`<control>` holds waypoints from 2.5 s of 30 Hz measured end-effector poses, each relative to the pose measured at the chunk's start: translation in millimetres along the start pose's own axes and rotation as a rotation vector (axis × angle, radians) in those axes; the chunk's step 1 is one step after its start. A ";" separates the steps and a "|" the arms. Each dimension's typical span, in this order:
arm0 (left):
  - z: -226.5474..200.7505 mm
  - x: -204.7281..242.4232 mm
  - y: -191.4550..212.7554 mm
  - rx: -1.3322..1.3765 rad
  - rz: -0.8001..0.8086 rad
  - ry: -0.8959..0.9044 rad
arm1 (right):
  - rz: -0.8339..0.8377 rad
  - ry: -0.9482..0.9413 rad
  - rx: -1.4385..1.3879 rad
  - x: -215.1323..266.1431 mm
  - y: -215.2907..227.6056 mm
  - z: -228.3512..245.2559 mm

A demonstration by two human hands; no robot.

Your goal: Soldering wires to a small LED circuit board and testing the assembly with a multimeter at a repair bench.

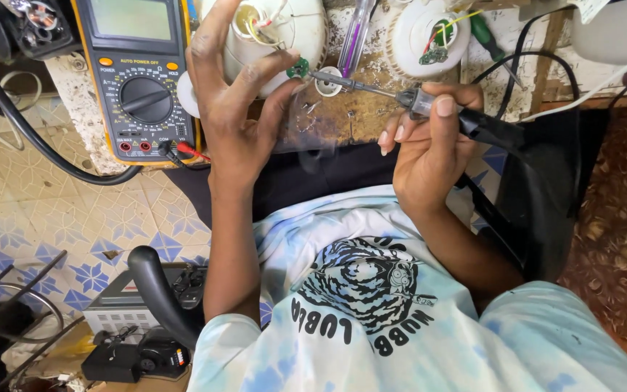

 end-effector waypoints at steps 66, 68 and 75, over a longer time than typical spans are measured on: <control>-0.5 -0.1 0.3 -0.027 0.006 0.012 | 0.070 0.020 -0.013 0.6 -4.1 -3.0; 0.2 0.5 -0.3 -0.019 0.001 0.014 | 0.069 0.020 -0.007 0.3 -4.6 -3.3; -4.9 -2.3 1.9 -0.008 0.019 0.017 | 0.059 -0.041 -0.073 -1.4 -2.2 -6.0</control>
Point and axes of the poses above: each hand's wrist, its own x-axis away from the middle knuckle, its own y-axis out of the back of the hand, z = x × y, the point moved 3 cm from there along -x, towards the middle knuckle, and after that the axes turned 2 degrees about y, right-handed, at the moved point
